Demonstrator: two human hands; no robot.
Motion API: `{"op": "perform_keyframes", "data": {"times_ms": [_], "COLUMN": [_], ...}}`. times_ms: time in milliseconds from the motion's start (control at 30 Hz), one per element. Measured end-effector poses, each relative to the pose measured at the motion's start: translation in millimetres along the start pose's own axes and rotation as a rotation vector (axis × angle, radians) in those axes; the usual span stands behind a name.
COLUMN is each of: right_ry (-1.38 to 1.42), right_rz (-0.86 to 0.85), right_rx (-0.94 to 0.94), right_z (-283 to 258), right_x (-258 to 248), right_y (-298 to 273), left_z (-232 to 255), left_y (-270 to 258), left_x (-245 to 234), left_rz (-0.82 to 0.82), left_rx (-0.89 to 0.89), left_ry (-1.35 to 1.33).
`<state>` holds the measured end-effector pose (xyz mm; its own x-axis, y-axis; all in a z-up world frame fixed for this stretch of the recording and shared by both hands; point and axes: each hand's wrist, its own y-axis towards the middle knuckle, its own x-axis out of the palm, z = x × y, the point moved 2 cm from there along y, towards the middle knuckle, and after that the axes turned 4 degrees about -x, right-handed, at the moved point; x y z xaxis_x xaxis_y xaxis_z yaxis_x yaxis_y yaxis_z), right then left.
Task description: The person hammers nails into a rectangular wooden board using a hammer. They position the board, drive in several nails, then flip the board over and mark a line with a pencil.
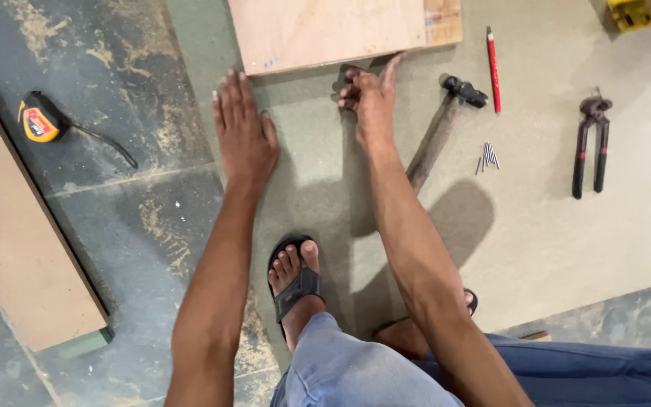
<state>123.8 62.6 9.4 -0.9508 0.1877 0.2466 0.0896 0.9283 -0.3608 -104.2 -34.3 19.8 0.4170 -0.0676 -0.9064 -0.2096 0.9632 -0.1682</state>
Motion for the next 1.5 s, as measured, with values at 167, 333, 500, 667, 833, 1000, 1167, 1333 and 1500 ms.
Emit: {"op": "perform_keyframes", "data": {"times_ms": [167, 333, 500, 667, 833, 1000, 1167, 1333, 1500], "right_ry": [-0.002, -0.034, -0.023, -0.039, -0.043, -0.062, -0.075, -0.102, -0.011], "right_rz": [-0.023, -0.033, -0.028, -0.063, -0.092, -0.130, -0.173, -0.207, -0.252], "right_rx": [-0.089, -0.142, -0.155, -0.165, -0.146, -0.121, -0.130, -0.120, -0.086], "right_z": [3.0, 14.9, 23.5, 27.7, 35.9, 41.5, 45.2, 47.3, 58.3], "right_x": [26.1, 30.5, 43.7, 49.4, 55.3, 61.1, 67.2, 69.8, 81.1], "right_y": [-9.0, -22.8, -28.9, -38.8, -46.9, -49.1, -55.1, -59.5, -64.2], "left_z": [2.6, -2.7, -7.6, -7.4, -7.2, -8.0, -9.4, -10.1, -14.3], "left_y": [4.6, 3.0, 7.2, 2.8, -0.1, -0.1, 0.7, 1.3, 4.4], "left_x": [-14.4, -6.7, 3.3, 2.7, -1.5, -0.3, 1.0, 7.0, 14.5], "left_rz": [-0.027, -0.076, -0.007, -0.010, 0.031, 0.051, 0.066, 0.044, 0.053], "left_rx": [-0.007, -0.052, -0.039, -0.057, -0.043, -0.037, -0.028, -0.040, -0.036], "left_ry": [-0.044, -0.070, -0.028, -0.133, -0.169, -0.171, -0.188, -0.171, -0.149]}}
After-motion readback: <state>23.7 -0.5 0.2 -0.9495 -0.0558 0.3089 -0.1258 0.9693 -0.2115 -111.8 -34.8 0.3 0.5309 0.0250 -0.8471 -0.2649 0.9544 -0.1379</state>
